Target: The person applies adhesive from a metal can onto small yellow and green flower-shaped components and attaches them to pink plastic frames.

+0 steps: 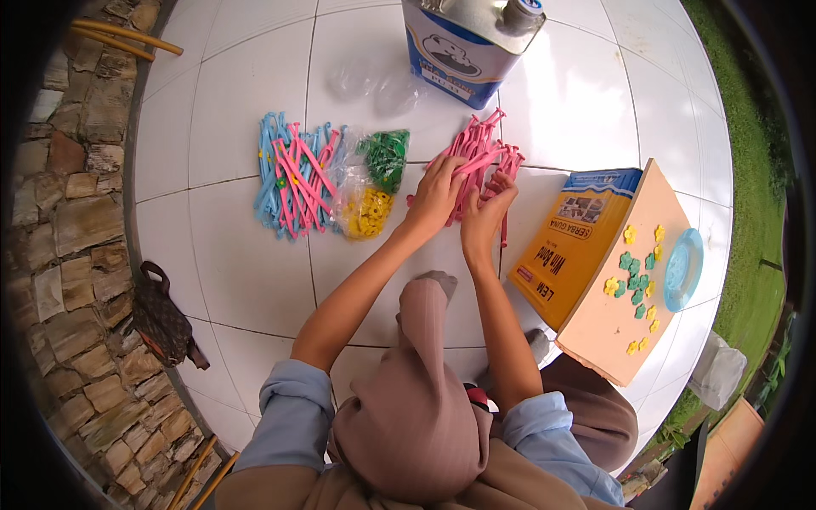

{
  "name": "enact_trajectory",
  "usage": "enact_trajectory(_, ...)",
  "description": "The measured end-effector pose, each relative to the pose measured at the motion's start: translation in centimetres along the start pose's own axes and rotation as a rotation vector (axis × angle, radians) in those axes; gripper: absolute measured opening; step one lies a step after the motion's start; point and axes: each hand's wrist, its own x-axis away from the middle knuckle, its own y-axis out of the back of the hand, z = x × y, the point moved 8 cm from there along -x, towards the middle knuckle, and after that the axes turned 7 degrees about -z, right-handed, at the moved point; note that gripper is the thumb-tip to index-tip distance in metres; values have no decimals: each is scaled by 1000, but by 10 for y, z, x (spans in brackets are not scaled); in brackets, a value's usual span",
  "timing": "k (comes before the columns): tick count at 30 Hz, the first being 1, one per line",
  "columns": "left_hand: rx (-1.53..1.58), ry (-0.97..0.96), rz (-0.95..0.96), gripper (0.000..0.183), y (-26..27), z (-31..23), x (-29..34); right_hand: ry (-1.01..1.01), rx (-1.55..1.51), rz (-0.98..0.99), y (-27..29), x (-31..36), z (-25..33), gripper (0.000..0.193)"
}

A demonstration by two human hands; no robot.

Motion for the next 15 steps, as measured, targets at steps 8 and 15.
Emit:
enact_trajectory(8,217,-237,-67,19,92,-168,28,409,-272,-333,110,51,155,59)
enact_trajectory(15,264,-353,-76,20,163,-270,48,638,19,-299,120,27,205,34)
